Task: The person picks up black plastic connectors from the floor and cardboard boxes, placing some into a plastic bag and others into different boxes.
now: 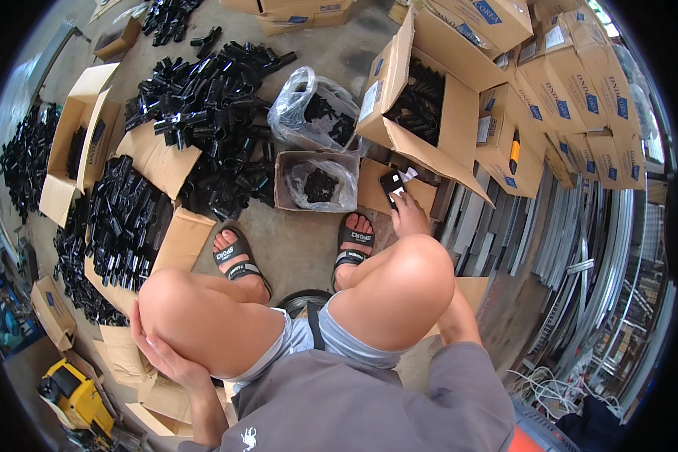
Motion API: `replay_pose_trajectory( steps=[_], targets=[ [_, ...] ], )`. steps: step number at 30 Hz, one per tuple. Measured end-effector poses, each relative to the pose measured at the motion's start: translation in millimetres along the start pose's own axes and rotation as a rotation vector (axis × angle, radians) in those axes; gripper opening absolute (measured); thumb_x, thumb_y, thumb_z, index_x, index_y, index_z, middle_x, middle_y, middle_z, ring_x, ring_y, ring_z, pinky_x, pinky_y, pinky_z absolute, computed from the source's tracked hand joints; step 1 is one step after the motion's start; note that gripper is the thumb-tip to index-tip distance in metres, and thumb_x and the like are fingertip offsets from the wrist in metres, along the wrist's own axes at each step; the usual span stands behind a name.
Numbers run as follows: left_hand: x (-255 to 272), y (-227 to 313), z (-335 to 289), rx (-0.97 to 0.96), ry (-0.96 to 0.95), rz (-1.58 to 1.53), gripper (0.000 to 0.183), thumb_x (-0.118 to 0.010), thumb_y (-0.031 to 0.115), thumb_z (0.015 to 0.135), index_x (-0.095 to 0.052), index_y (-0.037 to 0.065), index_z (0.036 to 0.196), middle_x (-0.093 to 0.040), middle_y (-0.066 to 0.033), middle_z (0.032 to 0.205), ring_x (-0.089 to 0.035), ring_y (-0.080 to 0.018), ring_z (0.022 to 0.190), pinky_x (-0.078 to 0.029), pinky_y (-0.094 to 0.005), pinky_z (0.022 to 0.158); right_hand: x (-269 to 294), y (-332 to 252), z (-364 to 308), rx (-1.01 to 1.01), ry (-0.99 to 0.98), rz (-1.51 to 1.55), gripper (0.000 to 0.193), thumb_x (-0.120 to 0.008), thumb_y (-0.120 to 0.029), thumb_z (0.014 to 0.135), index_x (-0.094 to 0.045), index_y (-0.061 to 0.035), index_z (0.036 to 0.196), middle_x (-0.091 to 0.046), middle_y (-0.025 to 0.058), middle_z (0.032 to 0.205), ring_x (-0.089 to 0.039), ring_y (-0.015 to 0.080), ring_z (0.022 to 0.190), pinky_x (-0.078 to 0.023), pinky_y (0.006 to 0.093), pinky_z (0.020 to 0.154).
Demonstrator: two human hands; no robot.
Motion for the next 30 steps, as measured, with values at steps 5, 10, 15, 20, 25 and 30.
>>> replay_pose_trajectory(
  steps=[5, 10, 15, 20, 25, 30],
  targets=[
    [-7, 11, 7, 0.063, 0.062, -0.067, 0.067, -0.034, 0.051, 0.109, -0.045, -0.002, 0.148, -0.05, -0.0214, 0.149, -0.054, -0.033, 0.134, -0.045, -0.0451, 0.111, -34, 4, 32, -0.098, -0.065, -0.219, 0.057, -0.067, -0.026, 0.095, -0.052, -0.0201, 0.149, -0.068, 0.0205, 0.119, -0.068, 0.0406, 0.108, -0.056, 0.0531, 0.088],
    [1, 14, 5, 0.028, 0.171, 0.058, 0.067, -0.034, 0.051, 0.108, -0.045, 0.0, 0.149, -0.051, -0.0195, 0.149, -0.053, -0.0319, 0.135, -0.045, -0.0441, 0.111, -58, 17, 56, -0.114, -0.16, -0.189, 0.063, -0.066, -0.032, 0.096, -0.045, -0.0242, 0.155, -0.071, 0.0219, 0.103, -0.072, 0.0425, 0.089, -0.059, 0.0542, 0.078],
    [-4, 18, 6, -0.008, 0.173, 0.105, 0.065, -0.032, 0.049, 0.109, -0.047, 0.0, 0.149, -0.053, -0.0176, 0.148, -0.053, -0.0305, 0.136, -0.042, -0.0444, 0.114, -63, 25, 48, -0.138, -0.272, -0.222, 0.067, -0.064, -0.037, 0.098, -0.04, -0.0276, 0.159, -0.072, 0.0209, 0.093, -0.074, 0.041, 0.084, -0.06, 0.0536, 0.075],
    [-39, 29, 3, 0.047, 0.073, 0.166, 0.061, -0.034, 0.046, 0.107, -0.05, 0.0, 0.144, -0.055, -0.0147, 0.143, -0.052, -0.0281, 0.132, -0.039, -0.0431, 0.114, -54, 38, 18, -0.057, -0.257, -0.267, 0.064, -0.063, -0.035, 0.098, -0.044, -0.0239, 0.158, -0.073, 0.0176, 0.086, -0.074, 0.0384, 0.078, -0.06, 0.052, 0.072],
    [-86, 30, 6, 0.192, -0.124, 0.317, 0.058, -0.039, 0.047, 0.104, -0.053, 0.001, 0.137, -0.057, -0.0126, 0.137, -0.052, -0.0257, 0.125, -0.04, -0.0406, 0.109, -49, 59, -17, -0.079, -0.273, -0.273, 0.062, -0.062, -0.036, 0.099, -0.045, -0.0205, 0.157, -0.073, 0.0165, 0.087, -0.074, 0.0372, 0.077, -0.06, 0.0513, 0.072],
    [-106, 28, 7, 0.322, -0.225, 0.504, 0.056, -0.045, 0.047, 0.1, -0.055, 0.002, 0.131, -0.058, -0.0105, 0.13, -0.052, -0.0233, 0.118, -0.041, -0.0381, 0.103, -50, 70, -36, -0.083, -0.29, -0.277, 0.06, -0.06, -0.036, 0.1, -0.046, -0.0197, 0.156, -0.073, 0.0169, 0.089, -0.074, 0.0366, 0.079, -0.061, 0.0513, 0.072]
  ],
)
Point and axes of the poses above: each hand's wrist, its own z-axis towards the middle knuckle, its own x-axis out of the back of the hand, y = z × x, the point moved 10 cm from there along z, towards the middle knuckle
